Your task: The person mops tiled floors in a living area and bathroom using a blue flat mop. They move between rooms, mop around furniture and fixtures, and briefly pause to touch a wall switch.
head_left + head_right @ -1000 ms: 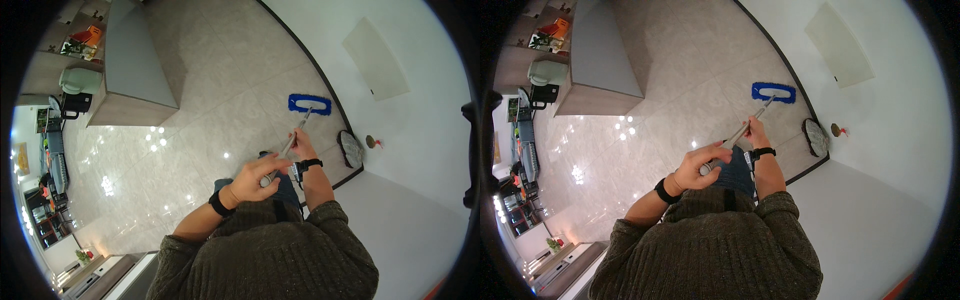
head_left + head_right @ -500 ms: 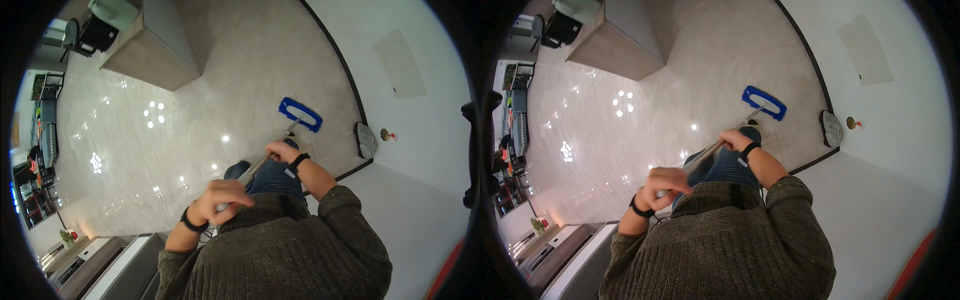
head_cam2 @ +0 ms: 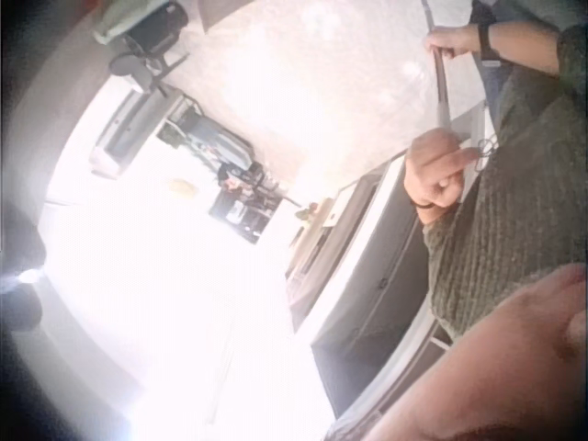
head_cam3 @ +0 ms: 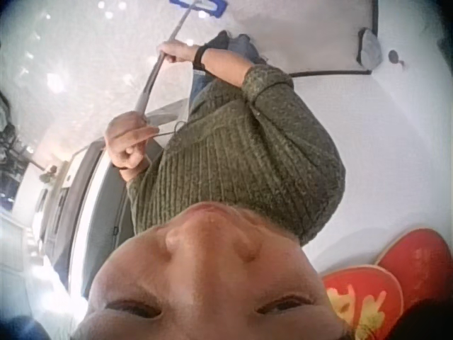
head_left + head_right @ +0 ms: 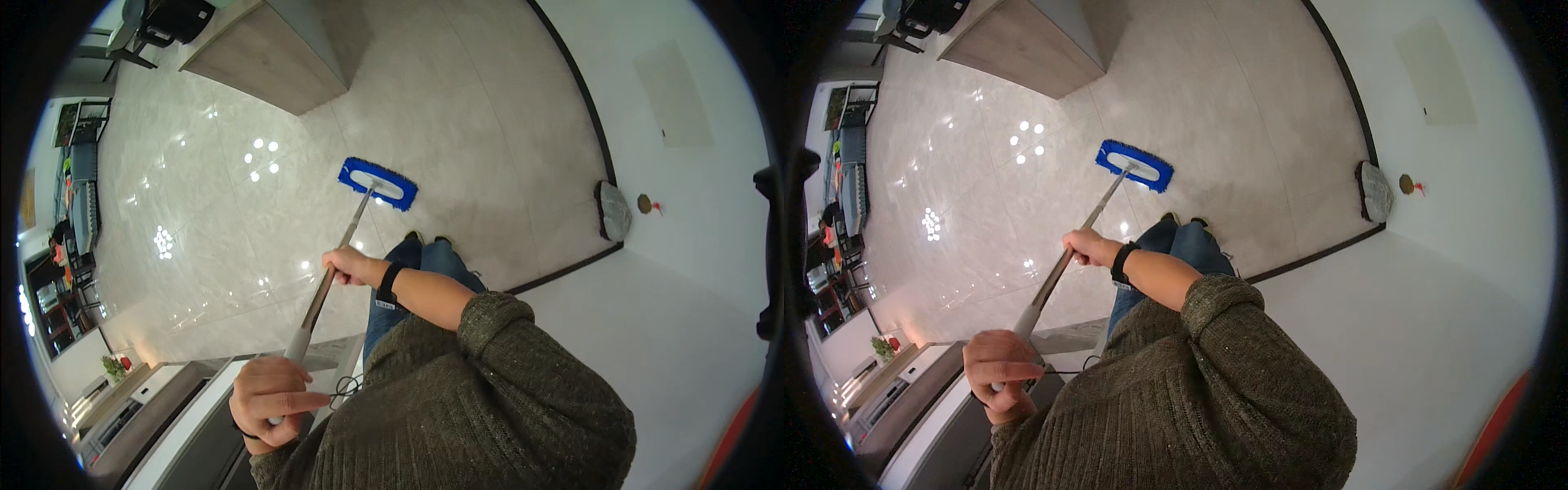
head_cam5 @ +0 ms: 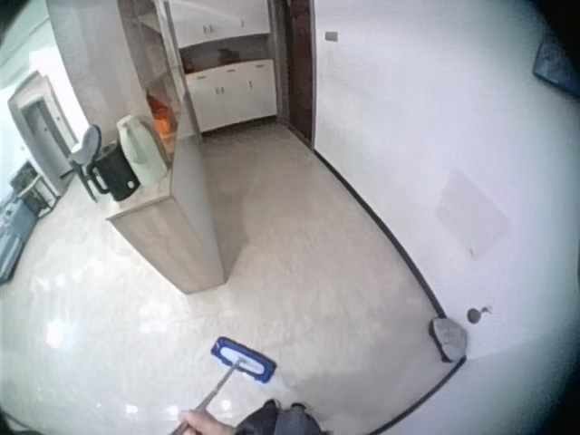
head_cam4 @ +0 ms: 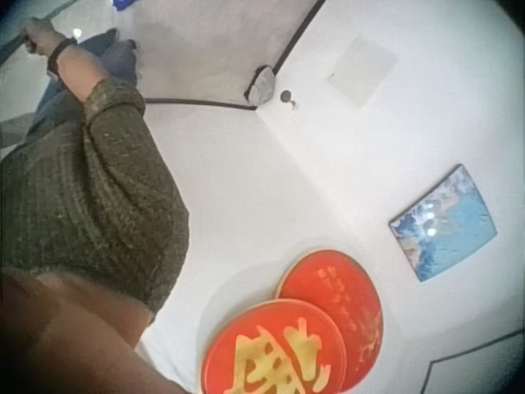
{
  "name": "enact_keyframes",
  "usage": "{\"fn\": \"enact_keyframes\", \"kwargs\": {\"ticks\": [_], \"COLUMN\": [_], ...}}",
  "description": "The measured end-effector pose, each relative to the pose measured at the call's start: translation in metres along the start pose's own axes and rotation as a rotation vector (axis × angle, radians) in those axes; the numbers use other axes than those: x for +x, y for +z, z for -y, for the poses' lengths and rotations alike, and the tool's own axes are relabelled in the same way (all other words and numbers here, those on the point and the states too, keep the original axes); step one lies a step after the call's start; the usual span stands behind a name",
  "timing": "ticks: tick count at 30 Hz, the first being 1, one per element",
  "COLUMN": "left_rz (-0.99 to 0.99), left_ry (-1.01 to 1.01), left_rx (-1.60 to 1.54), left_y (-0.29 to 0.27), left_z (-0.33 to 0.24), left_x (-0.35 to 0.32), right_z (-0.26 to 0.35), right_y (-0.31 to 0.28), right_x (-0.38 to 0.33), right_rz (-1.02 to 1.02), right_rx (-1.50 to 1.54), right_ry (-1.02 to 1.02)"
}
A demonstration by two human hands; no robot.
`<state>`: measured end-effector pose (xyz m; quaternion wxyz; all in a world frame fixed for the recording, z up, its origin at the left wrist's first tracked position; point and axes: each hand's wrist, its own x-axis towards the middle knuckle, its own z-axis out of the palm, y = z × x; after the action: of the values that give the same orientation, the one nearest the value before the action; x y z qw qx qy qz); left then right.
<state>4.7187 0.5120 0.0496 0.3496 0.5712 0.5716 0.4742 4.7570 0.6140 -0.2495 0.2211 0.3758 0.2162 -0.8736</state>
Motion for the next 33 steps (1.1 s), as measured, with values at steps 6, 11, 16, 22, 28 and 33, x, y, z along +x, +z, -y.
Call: {"fn": "enact_keyframes", "kwargs": {"ticks": [6, 11, 16, 22, 28, 33], "left_rz": [0.116, -0.002, 0.081, -0.145, -0.462, -0.528], "left_ry": [0.098, 0.044, -0.057, -0.301, -0.538, -0.454], "left_rx": [-0.059, -0.098, -0.100, -0.252, -0.149, 0.035], "left_y": [0.012, 0.057, 0.110, 0.124, 0.089, 0.087], "left_z": [-0.005, 0.008, 0.029, 0.031, 0.001, -0.002], "left_x": [0.017, 0.033, 0.049, 0.013, -0.032, -0.033], "right_z": [-0.005, -0.022, -0.033, -0.060, -0.077, -0.072], "right_y": [-0.031, -0.117, -0.199, -0.194, -0.124, -0.118], "right_x": [-0.042, -0.080, -0.124, -0.090, -0.053, -0.062], "right_rz": [-0.069, -0.213, -0.459, -0.484, -0.419, -0.288], "right_rx": [0.118, 0.249, 0.274, 0.340, 0.242, 0.246], "right_ry": [-0.143, -0.261, -0.368, -0.388, -0.299, -0.315]}}
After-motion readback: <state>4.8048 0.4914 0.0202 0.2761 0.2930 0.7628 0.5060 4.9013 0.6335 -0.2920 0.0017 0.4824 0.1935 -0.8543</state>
